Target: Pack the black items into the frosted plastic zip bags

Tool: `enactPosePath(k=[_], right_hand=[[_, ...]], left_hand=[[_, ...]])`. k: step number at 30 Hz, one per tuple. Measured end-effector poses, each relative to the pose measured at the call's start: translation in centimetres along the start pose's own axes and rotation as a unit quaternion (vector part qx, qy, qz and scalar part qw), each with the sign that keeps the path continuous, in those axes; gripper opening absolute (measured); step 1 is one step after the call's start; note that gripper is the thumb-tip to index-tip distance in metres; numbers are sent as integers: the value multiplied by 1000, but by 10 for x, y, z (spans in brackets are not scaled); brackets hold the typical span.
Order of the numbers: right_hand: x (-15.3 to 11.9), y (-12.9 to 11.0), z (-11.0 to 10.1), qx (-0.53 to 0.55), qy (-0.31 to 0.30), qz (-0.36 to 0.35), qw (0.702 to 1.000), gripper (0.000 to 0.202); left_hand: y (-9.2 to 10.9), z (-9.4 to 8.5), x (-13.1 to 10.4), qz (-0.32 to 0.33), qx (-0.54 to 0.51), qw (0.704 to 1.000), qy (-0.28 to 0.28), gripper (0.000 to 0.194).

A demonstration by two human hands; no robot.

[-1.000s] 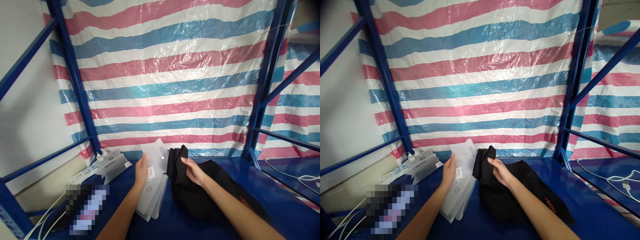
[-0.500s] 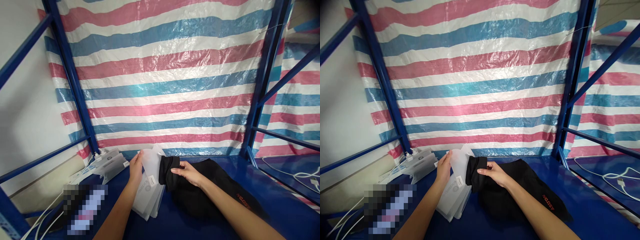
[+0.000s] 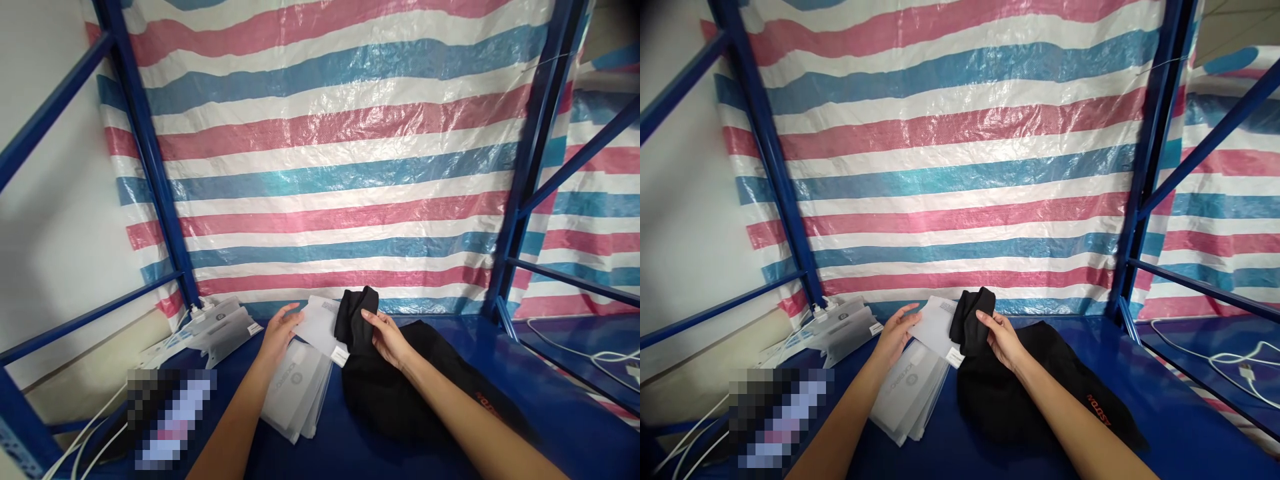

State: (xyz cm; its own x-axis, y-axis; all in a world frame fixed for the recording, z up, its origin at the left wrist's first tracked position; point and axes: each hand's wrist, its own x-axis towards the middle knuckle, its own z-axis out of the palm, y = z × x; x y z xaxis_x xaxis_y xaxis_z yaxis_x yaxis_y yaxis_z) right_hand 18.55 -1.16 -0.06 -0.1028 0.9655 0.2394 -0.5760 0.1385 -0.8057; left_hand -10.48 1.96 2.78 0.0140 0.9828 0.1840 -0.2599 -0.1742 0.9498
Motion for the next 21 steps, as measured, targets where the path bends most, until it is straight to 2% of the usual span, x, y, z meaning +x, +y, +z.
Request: enactPosePath(k=[3,6,10,15,21], right_hand=[[5,-4,-7,11,18,-14,1000,35],[6,-6,-10,33,28,-4,999,30],[5,-6,-10,57,31,25,998,27],[5,-7,-8,66,34,28,997,27],[6,-4,-9,47,7,23,999,29]], left_hand=[[2,0,-3,-27,37,997,-66,63],[4,-1,-7,-48,80,991,-99,55],[7,-2,-10,-70,95,983,-142,66],[18,-4,-13,-70,88,965,-236,76],[29,-12,-13,-24,156,950,-270,88]])
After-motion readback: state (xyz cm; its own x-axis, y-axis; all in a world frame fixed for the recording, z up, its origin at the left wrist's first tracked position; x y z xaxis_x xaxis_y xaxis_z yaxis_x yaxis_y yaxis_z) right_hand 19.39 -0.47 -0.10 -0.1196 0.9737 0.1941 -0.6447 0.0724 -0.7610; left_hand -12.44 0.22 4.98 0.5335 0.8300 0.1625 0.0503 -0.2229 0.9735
